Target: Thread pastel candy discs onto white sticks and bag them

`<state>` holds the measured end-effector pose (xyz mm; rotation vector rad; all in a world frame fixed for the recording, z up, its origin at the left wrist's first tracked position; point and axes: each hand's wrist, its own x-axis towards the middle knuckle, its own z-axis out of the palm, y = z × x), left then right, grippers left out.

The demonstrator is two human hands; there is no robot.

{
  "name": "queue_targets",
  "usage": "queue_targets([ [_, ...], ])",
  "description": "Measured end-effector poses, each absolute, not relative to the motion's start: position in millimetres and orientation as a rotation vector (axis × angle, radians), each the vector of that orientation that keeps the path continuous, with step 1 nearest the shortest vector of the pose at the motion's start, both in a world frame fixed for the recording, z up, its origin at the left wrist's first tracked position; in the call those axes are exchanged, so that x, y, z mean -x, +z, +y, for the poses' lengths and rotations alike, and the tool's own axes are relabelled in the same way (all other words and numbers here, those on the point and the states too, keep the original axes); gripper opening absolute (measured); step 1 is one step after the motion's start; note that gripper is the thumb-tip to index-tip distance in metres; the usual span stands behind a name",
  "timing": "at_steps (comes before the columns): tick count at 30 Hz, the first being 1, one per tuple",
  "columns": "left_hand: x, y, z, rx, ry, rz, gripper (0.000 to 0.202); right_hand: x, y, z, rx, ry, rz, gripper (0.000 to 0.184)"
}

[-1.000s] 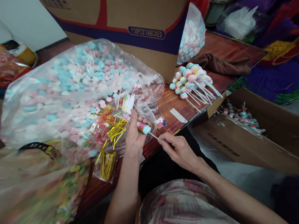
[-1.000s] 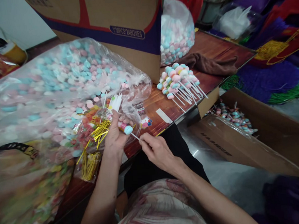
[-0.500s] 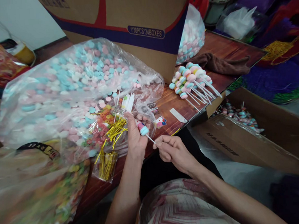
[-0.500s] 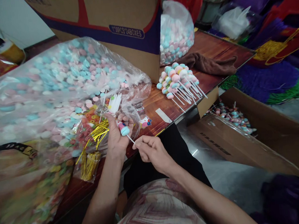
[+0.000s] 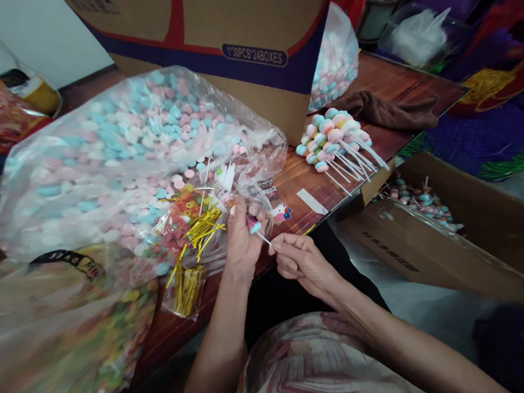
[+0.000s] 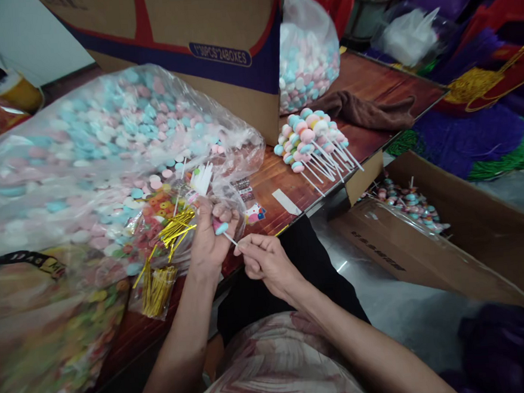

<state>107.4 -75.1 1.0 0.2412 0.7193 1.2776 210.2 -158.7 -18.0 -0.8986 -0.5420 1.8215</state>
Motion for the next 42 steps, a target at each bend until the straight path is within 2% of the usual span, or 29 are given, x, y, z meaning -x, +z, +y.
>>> queue_targets([
  [6,-113.2,-6.5,-84.9,-0.361,1.113,0.812,0.037,-215.8,-19.9,-153.4,1.291,0.973,-1.415,0.021],
  [10,-119.1,-9.2,-94.5,-0.383,0.988,0.842,0.037,-208.6,-25.2,-153.9,1.424,0.704,-1.559,0.019],
  [14,-116.3,-8.9,-93.9,-0.362,1.028,0.836,0.033,-207.1,-19.7,-156.5,1.423,0.823,-1.427,0.017],
  [18,-112.5,-5.7,-92.5,-0.396,1.077,0.804,0.033,-212.0,-13.5,-159.6,1.303,1.296,-1.177,0.029],
  [20,-114.7,-5.5,-96.4,-0.430,1.058,0.809,0.036,-212.1,-14.2,-158.9,1.240,1.428,-1.032,0.031],
  [29,-113.4,-6.9,-110.4,-0.618,0.987,0.824,0.044,-201.8,-13.9,-155.2,1.167,1.382,-0.924,0.033],
  [33,-100.4,-0.8,-104.6,-0.498,1.106,0.735,0.038,-203.9,-10.0,-154.8,1.202,1.333,-1.020,0.035],
  [39,-95.2,-0.1,-102.2,-0.332,1.171,0.783,0.016,-199.1,-13.1,-153.4,1.219,1.319,-1.084,0.035],
  [42,-98.9,-3.5,-104.7,-0.318,1.184,0.798,0.015,-197.2,-14.4,-150.9,1.206,1.303,-1.098,0.035],
])
